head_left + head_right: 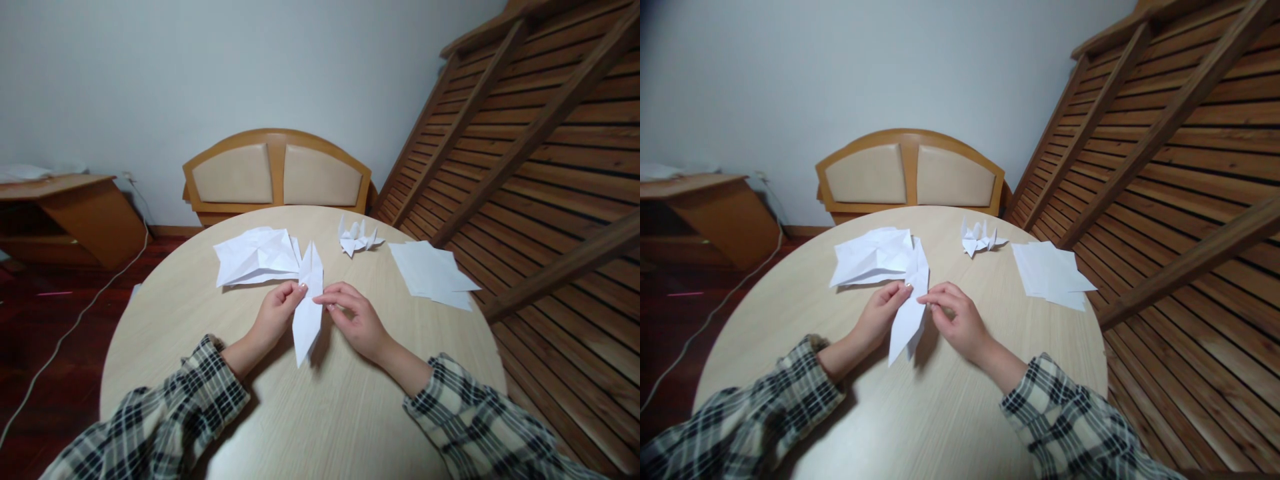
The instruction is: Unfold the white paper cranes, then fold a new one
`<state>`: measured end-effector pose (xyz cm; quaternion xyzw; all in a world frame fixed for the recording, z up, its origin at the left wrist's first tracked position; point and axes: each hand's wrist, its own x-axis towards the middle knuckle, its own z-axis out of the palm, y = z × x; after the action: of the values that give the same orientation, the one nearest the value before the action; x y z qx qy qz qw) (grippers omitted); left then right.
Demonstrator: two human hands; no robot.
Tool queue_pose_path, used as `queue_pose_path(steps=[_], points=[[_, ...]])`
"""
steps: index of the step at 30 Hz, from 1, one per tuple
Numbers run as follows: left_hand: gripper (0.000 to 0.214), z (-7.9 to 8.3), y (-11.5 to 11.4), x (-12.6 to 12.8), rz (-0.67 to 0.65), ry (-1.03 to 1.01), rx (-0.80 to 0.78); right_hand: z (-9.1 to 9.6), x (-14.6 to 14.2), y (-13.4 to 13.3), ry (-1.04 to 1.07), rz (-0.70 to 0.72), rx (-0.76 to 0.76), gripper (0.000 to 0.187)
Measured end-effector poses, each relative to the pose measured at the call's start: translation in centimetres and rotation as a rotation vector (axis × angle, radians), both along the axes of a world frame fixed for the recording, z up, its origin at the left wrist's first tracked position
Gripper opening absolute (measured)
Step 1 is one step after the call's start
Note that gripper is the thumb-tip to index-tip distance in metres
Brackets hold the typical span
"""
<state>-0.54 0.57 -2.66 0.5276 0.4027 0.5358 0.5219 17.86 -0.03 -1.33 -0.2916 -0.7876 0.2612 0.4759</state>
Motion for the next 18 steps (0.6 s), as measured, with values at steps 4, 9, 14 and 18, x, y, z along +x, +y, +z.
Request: queue_pose_path(steps=[4,9,14,18], points=[[0.044,0.0,0.1,0.0,0.023,0.090,0.016,0.1,-0.1,-0.1,-0.030,0.015,-0.050,0.015],[0.042,0.0,0.1,0.1,0.030,0.188,0.102,-0.5,-0.8,0.1,0.048,-0.067,-0.255,0.022],[0.041,0.0,-0.1,0.2,0.062,0.252,0.153,-1.5,-1.2,0.5,0.098,0.027,-0.539,0.040],[0.043,0.0,-0.3,0.2,0.021,0.254,0.126,-2.1,-1.4,0.5,0.103,0.140,-0.693,0.049]])
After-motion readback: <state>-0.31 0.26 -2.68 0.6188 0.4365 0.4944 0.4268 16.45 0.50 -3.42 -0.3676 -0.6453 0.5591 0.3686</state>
